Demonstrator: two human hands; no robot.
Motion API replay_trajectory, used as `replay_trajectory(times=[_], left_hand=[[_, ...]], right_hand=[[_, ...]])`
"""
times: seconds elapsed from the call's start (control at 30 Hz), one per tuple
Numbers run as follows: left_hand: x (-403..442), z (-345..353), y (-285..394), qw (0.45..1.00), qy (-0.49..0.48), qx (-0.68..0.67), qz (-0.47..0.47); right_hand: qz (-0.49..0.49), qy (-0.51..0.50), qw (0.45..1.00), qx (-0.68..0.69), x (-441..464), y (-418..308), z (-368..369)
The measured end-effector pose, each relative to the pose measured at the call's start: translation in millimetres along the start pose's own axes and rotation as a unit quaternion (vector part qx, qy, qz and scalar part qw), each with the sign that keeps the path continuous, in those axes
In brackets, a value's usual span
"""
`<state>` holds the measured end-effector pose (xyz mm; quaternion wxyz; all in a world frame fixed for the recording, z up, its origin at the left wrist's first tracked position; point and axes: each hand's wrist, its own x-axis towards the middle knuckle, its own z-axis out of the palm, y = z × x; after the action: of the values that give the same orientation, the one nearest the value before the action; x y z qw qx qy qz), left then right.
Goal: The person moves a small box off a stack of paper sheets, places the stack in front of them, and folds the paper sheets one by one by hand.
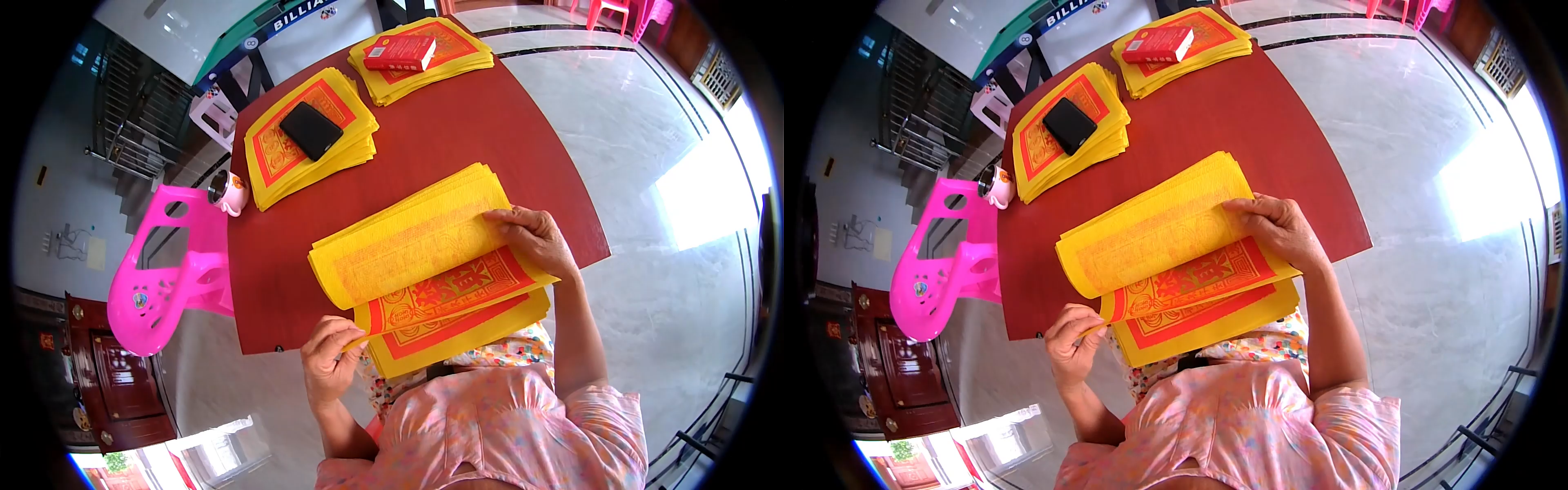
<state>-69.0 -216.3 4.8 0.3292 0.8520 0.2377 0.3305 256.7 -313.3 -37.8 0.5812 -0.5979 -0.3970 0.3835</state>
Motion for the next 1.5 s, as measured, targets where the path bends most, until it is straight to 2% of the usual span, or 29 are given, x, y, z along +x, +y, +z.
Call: replay_trajectory(times=[0.13,0.2,0.23,0.3,0.4,0.5,0.57,0.6,0.8,0.87,0.97,1.0,1.03,1.07,1.1,1.13,1.2,1.23,1.33,1.4,1.5], left_hand=[[-0.9,0.0,-3.3,0.999,0.040,-0.012,-0.023],[1.7,1.1,-0.6,0.997,0.052,-0.025,-0.041],[3.0,1.6,0.3,0.995,0.065,-0.039,-0.060],[4.8,3.0,-4.7,0.994,0.080,-0.031,-0.063],[11.9,4.6,-5.3,0.991,0.109,-0.015,-0.076],[20.6,7.1,-1.9,0.988,0.125,-0.010,-0.094],[22.1,10.4,-5.9,0.973,0.156,-0.027,-0.168],[22.9,11.8,-9.0,0.973,0.156,-0.027,-0.167],[23.3,19.5,-14.0,0.968,0.221,-0.055,-0.103],[22.6,21.4,-5.2,0.947,0.285,-0.111,-0.095],[15.3,23.0,-0.4,0.947,0.293,-0.118,-0.057],[8.9,21.2,-0.6,0.961,0.246,-0.113,-0.063],[5.4,17.4,-0.5,0.984,0.165,-0.049,-0.049],[3.2,17.5,1.5,0.995,0.101,-0.007,-0.026],[5.3,19.1,7.1,0.999,0.036,0.035,-0.002],[6.0,21.4,10.4,0.999,0.036,0.036,-0.006],[6.1,27.2,16.2,0.982,-0.107,0.139,0.066],[5.0,30.2,19.8,0.983,-0.107,0.137,0.063],[2.1,37.6,24.6,0.969,-0.205,0.132,0.045],[2.7,40.5,26.9,0.962,-0.229,0.143,0.035],[1.8,43.1,26.8,0.953,-0.256,0.163,0.024]], right_hand=[[0.039,0.014,0.999,0.004,-0.5,-1.0,-2.4],[-0.060,-0.016,0.997,-0.048,2.3,0.2,-8.0],[-0.060,-0.015,0.997,-0.048,2.1,1.2,-7.7],[0.049,0.019,0.996,0.071,0.1,3.6,-5.4],[0.051,0.056,0.986,0.148,-4.3,2.1,2.7],[0.034,0.034,0.992,0.117,-2.1,18.5,-6.1],[0.021,0.010,0.995,0.092,-7.0,5.9,-7.1],[0.009,-0.015,0.998,0.067,-7.6,-2.1,-5.0],[0.055,0.000,0.994,0.090,-2.0,-1.4,-0.2],[0.059,0.005,0.994,0.094,-0.4,1.7,1.1],[0.059,0.025,0.995,0.082,1.0,2.6,3.4],[0.053,0.041,0.996,0.066,1.6,2.7,5.8],[0.056,0.037,0.995,0.067,2.8,3.5,10.8],[0.017,0.084,0.993,0.076,4.5,4.0,17.0],[-0.023,0.131,0.988,0.084,5.6,4.6,20.5],[-0.020,0.129,0.988,0.084,5.3,4.2,20.6],[0.015,0.117,0.992,0.041,3.9,0.4,18.9],[0.017,0.116,0.992,0.040,3.5,-0.8,19.4],[0.002,0.128,0.991,0.030,3.8,0.4,18.2],[0.030,0.073,0.997,0.021,4.1,7.7,11.6],[0.043,0.070,0.995,0.062,2.6,5.4,12.3]])
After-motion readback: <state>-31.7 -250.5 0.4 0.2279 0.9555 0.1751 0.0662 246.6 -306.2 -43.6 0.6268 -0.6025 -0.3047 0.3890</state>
